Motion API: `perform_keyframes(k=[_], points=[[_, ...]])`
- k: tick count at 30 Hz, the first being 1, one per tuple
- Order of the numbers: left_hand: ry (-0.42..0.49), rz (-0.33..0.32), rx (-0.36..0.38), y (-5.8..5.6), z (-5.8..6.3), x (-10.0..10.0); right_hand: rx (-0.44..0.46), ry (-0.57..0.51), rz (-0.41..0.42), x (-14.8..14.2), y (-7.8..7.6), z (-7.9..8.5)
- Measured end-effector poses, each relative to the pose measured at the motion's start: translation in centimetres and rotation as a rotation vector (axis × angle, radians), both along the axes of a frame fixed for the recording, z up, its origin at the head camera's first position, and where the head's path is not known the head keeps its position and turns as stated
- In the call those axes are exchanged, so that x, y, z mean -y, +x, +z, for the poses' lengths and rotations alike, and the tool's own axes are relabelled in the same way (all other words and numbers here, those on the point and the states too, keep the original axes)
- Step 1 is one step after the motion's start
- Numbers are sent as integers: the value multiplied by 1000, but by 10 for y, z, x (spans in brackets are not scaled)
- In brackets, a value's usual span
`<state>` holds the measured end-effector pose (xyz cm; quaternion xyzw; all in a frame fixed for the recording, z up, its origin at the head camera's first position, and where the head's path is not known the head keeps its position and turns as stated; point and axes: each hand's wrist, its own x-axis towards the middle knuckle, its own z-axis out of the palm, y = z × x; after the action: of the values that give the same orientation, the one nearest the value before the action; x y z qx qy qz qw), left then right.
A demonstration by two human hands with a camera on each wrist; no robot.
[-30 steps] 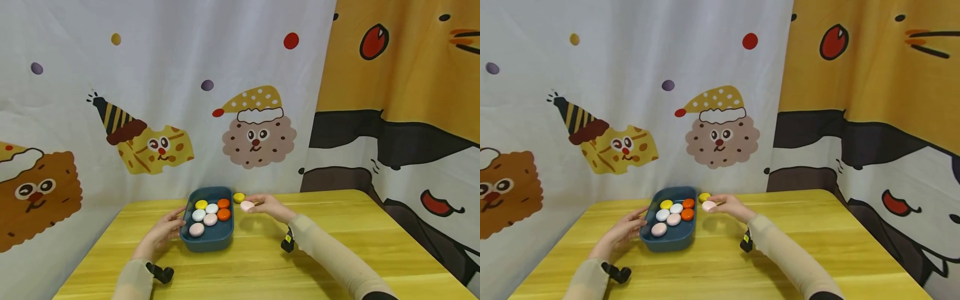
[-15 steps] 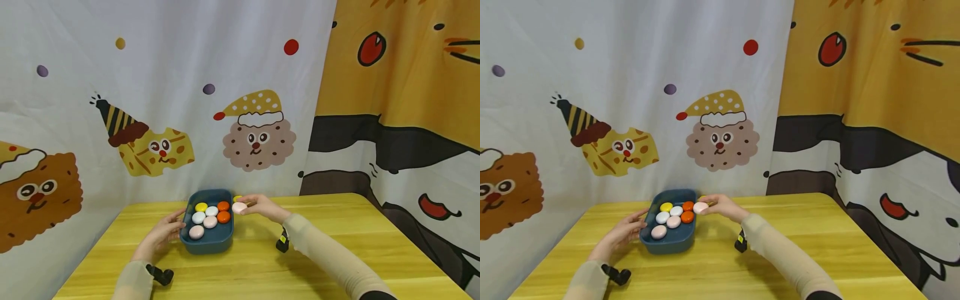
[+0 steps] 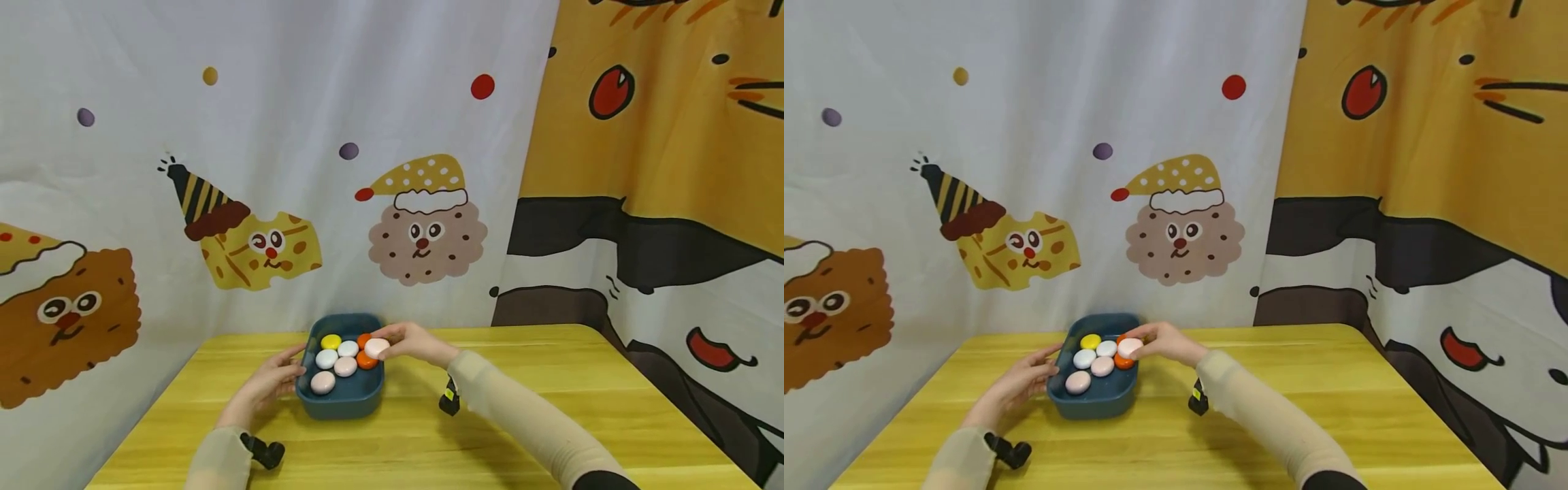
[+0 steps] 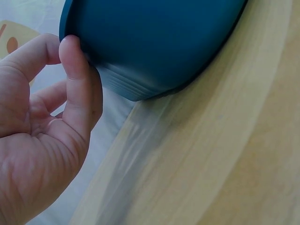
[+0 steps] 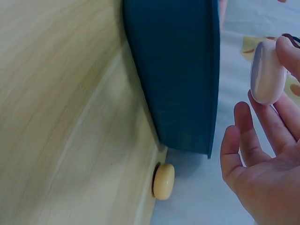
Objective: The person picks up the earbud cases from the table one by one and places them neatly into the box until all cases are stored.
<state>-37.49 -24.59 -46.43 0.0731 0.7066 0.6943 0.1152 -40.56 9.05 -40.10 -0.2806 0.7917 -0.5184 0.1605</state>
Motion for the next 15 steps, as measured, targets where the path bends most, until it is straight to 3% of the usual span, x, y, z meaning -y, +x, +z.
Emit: perform_keyframes(k=[7,15], points=[[-8,9,7,0,2,-2,-32,37,38,15,1,2],[-4,2,4,0,1,-1,-132,131,58,29,-3,6]])
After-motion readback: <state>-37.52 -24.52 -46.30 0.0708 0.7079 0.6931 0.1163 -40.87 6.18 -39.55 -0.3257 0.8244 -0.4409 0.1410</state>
